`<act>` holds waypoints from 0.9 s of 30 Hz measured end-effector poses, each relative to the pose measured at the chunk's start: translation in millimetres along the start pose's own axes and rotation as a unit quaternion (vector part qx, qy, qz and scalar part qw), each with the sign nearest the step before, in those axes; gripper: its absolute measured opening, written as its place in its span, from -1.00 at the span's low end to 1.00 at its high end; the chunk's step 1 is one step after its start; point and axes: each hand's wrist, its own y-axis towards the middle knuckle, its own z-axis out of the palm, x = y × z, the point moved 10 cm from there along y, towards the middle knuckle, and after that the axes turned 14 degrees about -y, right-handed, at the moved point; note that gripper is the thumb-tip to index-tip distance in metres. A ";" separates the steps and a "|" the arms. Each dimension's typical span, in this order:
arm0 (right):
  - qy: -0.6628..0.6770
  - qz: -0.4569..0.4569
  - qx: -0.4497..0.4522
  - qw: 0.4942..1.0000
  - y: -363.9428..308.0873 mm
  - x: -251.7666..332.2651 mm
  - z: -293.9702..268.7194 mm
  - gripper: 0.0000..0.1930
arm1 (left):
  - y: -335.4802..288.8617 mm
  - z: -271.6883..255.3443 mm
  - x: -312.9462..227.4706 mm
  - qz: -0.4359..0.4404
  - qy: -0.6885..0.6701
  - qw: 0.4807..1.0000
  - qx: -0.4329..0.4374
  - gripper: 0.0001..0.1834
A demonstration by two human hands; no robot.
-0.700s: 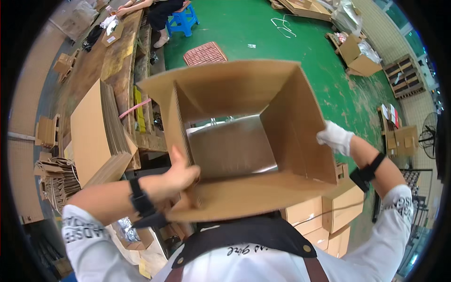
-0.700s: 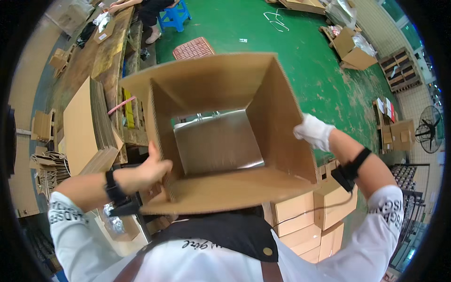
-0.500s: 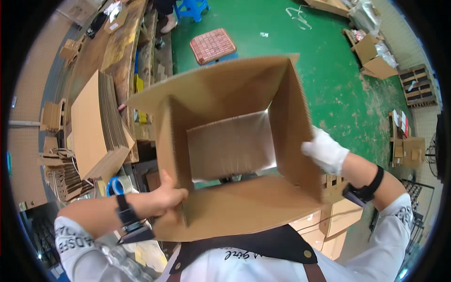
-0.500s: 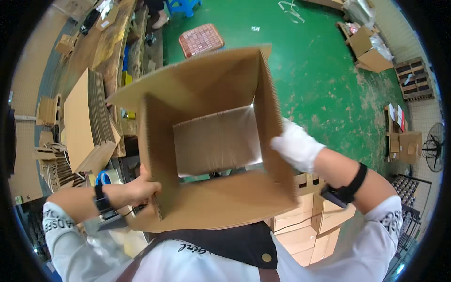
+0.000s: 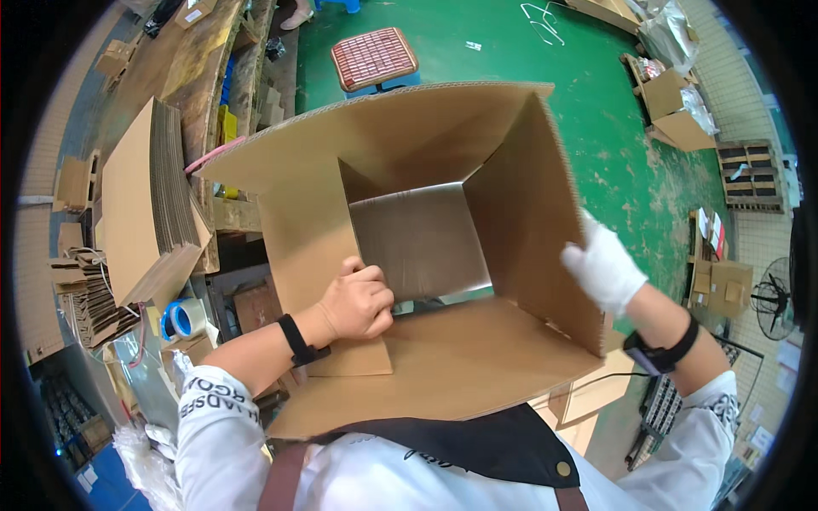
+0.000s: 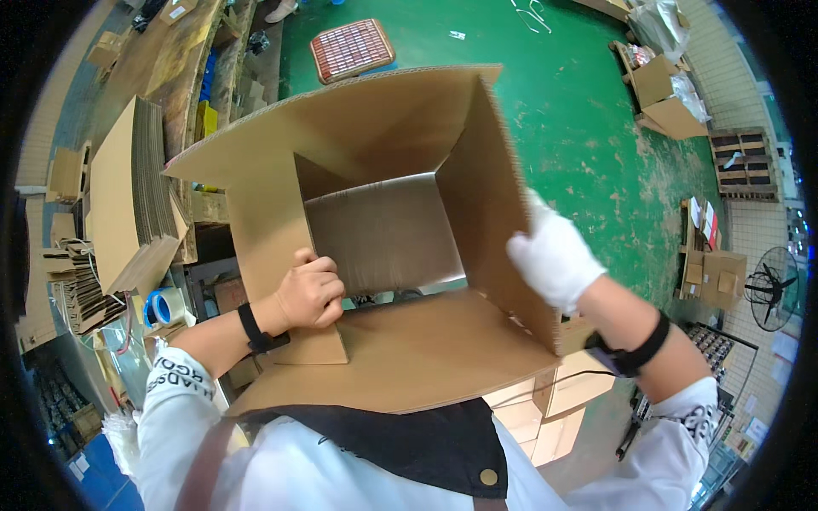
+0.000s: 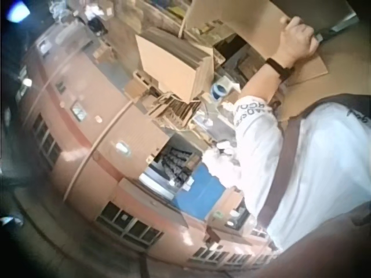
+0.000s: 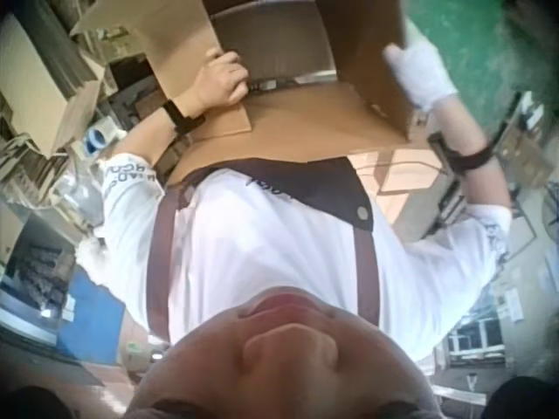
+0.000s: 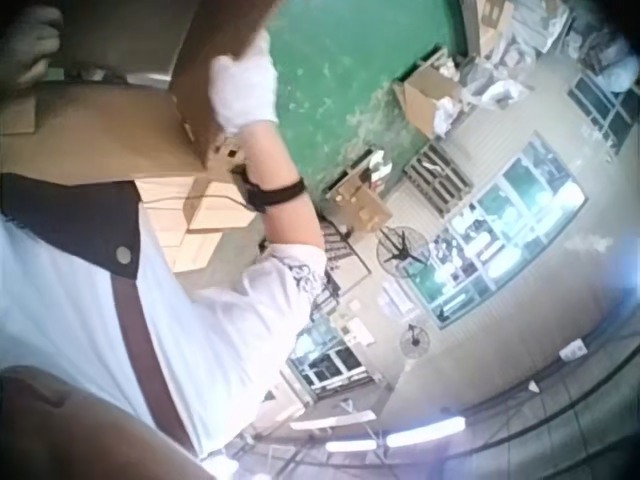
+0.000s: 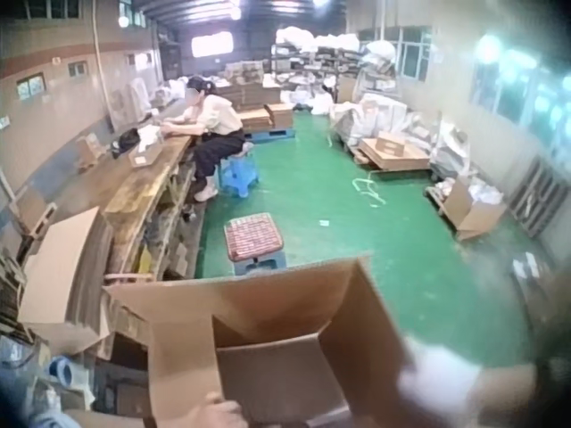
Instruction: Packing metal parts into a cardboard box with dividers and sealing it with tape.
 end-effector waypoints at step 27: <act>-0.387 -0.362 0.193 0.826 35.2 106.5 118.9 -0.10 | -151.9 -88.0 -94.3 -0.305 0.012 0.951 0.056 -0.46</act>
